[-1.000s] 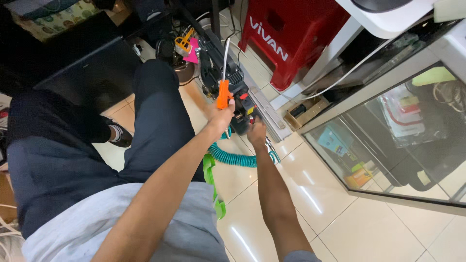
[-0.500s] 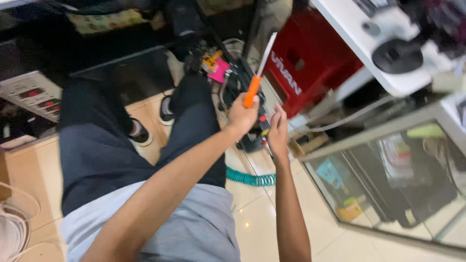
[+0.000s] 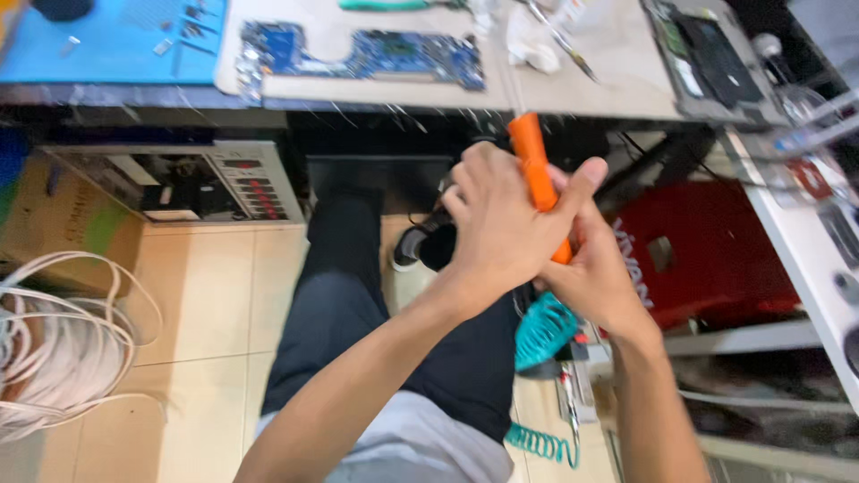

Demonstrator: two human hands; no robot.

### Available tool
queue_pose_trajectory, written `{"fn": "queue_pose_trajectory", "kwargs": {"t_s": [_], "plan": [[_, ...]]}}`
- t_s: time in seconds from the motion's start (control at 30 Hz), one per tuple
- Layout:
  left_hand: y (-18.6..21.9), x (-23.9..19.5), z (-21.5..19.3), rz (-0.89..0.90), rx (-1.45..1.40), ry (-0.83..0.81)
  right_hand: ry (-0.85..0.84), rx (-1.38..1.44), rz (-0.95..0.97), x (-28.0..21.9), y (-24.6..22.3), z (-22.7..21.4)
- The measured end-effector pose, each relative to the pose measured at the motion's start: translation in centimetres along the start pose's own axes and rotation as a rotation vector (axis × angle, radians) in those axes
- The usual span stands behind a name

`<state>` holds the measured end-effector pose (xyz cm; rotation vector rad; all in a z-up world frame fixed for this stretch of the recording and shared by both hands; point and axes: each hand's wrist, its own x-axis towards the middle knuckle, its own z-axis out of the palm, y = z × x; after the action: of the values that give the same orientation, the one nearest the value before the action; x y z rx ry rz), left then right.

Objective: The person wipes a laptop motherboard with a white cloth, then uses an air blower to clean it. They place the motherboard into the laptop chassis and connect ribbon cables.

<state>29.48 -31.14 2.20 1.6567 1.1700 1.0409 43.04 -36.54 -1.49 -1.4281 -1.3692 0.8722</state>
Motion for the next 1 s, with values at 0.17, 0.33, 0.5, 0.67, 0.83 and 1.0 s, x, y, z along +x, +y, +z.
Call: {"fn": "queue_pose_trajectory", "kwargs": {"t_s": [0.17, 0.33, 0.5, 0.67, 0.83, 1.0], "plan": [[-5.1, 5.6, -15.0, 0.177, 0.330, -0.256, -0.367, -0.226, 0.230, 6.5, -6.3, 1.7], [-10.3, 13.3, -25.9, 0.219, 0.418, -0.179, -0.569, -0.128, 0.697, 12.7, -8.6, 5.2], [-13.7, 19.4, -28.0, 0.274, 0.428, -0.333, -0.635, -0.269, 0.733, 15.4, -7.1, 6.4], [-15.4, 21.5, -28.4, 0.348, 0.400, -0.407, -0.676, -0.500, 0.690, 17.0, -7.4, 7.3], [-14.9, 21.3, -29.1, 0.303, 0.399, -0.387, -0.687, -0.584, 0.800, 18.6, -9.0, 8.0], [-15.3, 21.5, -29.9, 0.336, 0.465, -0.359, -0.717, -0.594, 0.793, 18.8, -8.3, 7.4]]}}
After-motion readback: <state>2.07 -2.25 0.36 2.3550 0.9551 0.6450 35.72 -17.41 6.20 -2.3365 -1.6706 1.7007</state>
